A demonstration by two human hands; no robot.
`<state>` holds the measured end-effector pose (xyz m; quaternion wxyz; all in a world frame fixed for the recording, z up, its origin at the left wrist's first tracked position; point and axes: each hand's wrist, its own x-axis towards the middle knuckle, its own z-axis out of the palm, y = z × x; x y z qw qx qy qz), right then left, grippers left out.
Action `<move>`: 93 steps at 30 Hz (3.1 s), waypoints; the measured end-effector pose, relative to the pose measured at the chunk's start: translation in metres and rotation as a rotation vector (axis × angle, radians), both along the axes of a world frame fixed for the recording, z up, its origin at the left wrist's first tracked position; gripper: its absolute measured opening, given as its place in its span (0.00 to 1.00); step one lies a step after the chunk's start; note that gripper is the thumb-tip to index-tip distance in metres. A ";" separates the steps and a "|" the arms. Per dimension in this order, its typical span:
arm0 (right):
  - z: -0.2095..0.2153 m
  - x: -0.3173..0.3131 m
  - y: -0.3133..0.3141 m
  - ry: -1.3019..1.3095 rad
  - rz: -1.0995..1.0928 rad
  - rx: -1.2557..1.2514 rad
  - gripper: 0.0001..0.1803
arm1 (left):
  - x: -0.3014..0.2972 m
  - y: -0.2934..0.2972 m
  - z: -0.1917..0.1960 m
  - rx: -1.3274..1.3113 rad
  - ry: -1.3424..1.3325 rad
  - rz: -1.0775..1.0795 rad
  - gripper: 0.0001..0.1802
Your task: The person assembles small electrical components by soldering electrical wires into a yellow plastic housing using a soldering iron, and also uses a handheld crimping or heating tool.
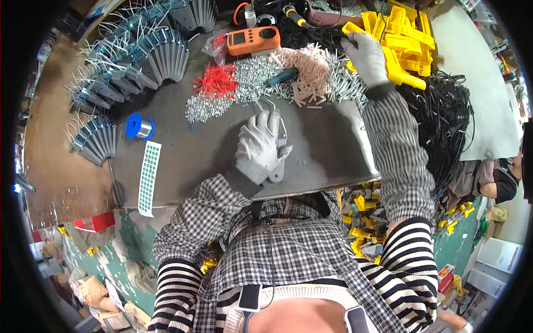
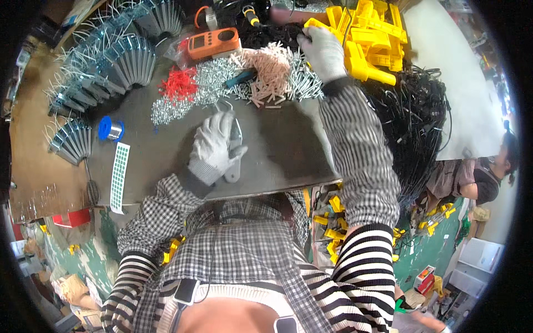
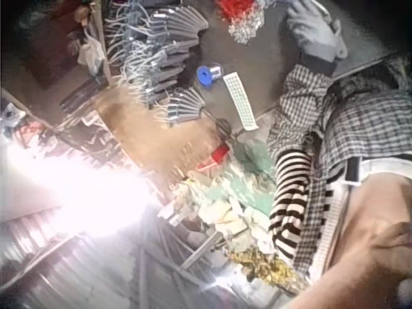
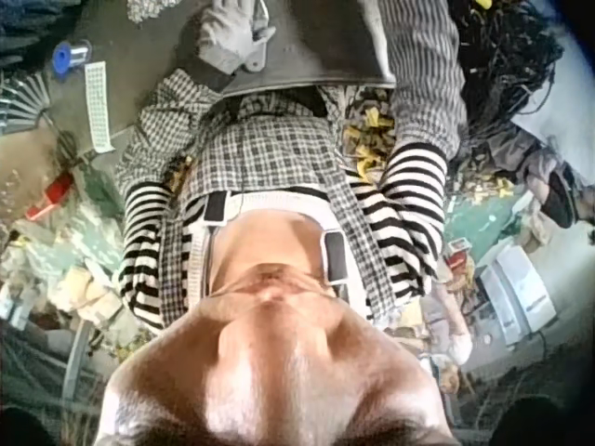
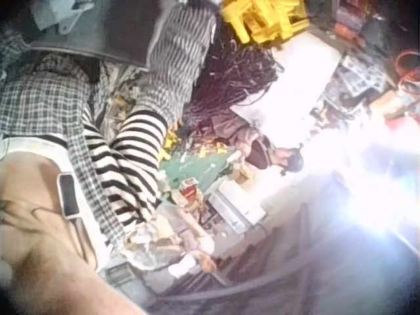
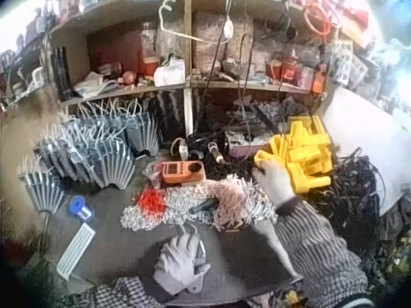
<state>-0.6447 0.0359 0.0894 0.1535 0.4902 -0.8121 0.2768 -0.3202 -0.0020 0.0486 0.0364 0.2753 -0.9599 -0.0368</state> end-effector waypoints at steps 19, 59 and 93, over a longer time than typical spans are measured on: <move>-0.057 0.195 0.116 -0.579 0.110 -0.051 0.08 | -0.001 0.002 0.007 0.592 0.171 -0.182 0.07; -0.049 0.042 0.175 0.348 0.049 0.426 0.07 | 0.039 -0.018 0.001 0.352 0.539 -0.356 0.36; 0.002 0.166 0.093 -1.311 0.252 -0.664 0.08 | -0.004 -0.011 0.034 1.621 0.910 0.214 0.16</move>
